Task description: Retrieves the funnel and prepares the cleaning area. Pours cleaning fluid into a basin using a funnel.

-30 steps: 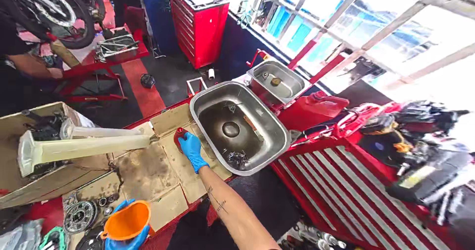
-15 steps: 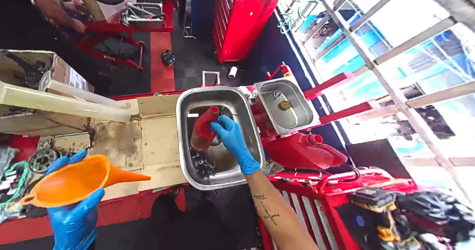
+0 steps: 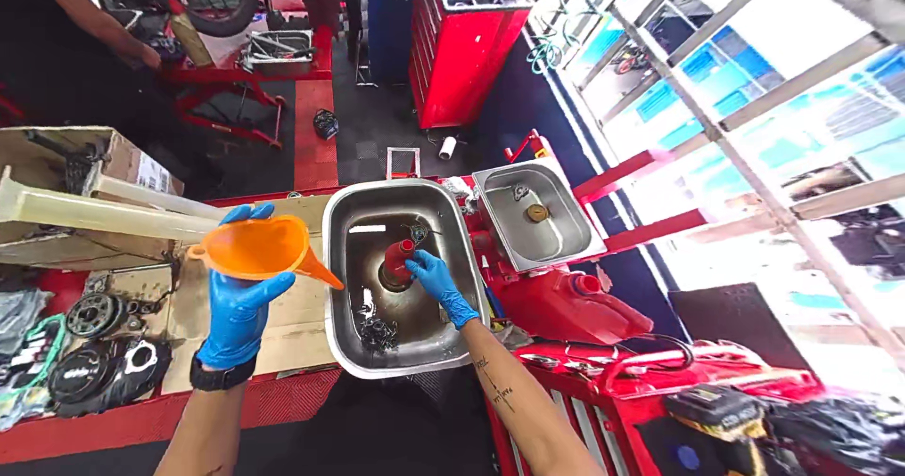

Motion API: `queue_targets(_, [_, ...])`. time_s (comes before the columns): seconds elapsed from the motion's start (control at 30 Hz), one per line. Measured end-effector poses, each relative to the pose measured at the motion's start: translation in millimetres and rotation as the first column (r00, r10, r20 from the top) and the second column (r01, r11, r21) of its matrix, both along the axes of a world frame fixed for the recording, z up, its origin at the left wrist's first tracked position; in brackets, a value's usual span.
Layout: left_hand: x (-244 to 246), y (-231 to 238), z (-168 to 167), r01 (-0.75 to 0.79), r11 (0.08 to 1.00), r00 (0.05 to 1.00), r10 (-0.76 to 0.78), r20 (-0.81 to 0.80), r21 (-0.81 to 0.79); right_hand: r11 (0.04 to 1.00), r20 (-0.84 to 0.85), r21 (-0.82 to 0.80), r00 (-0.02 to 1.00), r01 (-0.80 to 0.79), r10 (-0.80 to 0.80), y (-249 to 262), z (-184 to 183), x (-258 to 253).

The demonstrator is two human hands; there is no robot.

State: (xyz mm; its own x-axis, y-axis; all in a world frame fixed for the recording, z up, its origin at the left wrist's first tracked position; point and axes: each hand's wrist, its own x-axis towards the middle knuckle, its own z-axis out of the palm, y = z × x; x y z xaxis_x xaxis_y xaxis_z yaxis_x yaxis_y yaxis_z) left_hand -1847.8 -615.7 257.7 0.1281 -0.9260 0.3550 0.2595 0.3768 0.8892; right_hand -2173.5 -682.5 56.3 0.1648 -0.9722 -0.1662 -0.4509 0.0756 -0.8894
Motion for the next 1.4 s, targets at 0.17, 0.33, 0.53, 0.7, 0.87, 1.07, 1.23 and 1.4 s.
queue_targets(0.17, [-50.2, -71.7, 19.5, 0.181, 0.975, 0.983, -0.185, -0.015, -0.131, 0.995, -0.079, 0.03, 0.993, 0.091, -0.088, 43.3, 37.0, -27.2])
queue_targets(0.33, [-85.1, -100.1, 18.6, 0.29, 0.944, 0.955, -0.295, -0.007, -0.158, 0.821, 0.058, 0.007, 0.819, 0.571, -0.57, 172.5, 43.7, -119.3])
queue_targets(0.53, [-93.2, -104.6, 9.5, 0.198, 0.975, 0.979, -0.201, -0.016, -0.105, 0.41, 0.297, -0.059, 0.408, 0.91, -0.863, 226.6, 23.3, -228.0])
queue_targets(0.7, [-134.4, -87.2, 41.9, 0.05, 0.992, 0.996, -0.041, 0.074, -0.118, 0.386, 0.277, -0.118, 0.404, 0.915, -0.872, 205.5, 33.1, -251.8])
queue_targets(0.87, [-163.5, -80.6, 52.4, -0.053, 0.992, 0.996, 0.061, 0.064, -0.114, 0.408, 0.058, -0.281, 0.44, 0.868, -0.896, 228.9, 30.9, -300.3])
queue_targets(1.07, [-170.2, -78.9, 49.9, 0.085, 0.984, 0.985, -0.06, 0.16, -0.155, 0.763, -0.026, -0.369, 0.814, 0.531, -0.58, 172.9, 13.1, -362.7])
queue_targets(1.23, [-180.1, -69.6, 38.1, 0.101, 0.986, 0.987, -0.082, 0.139, -0.135, 0.793, 0.022, -0.381, 0.862, 0.475, -0.506, 153.8, 6.3, -377.6])
queue_targets(1.4, [-167.8, -59.9, 37.0, 0.08, 0.992, 0.985, -0.064, 0.163, -0.094, 0.816, 0.16, -0.352, 0.888, 0.459, -0.431, 142.0, 25.4, -356.7])
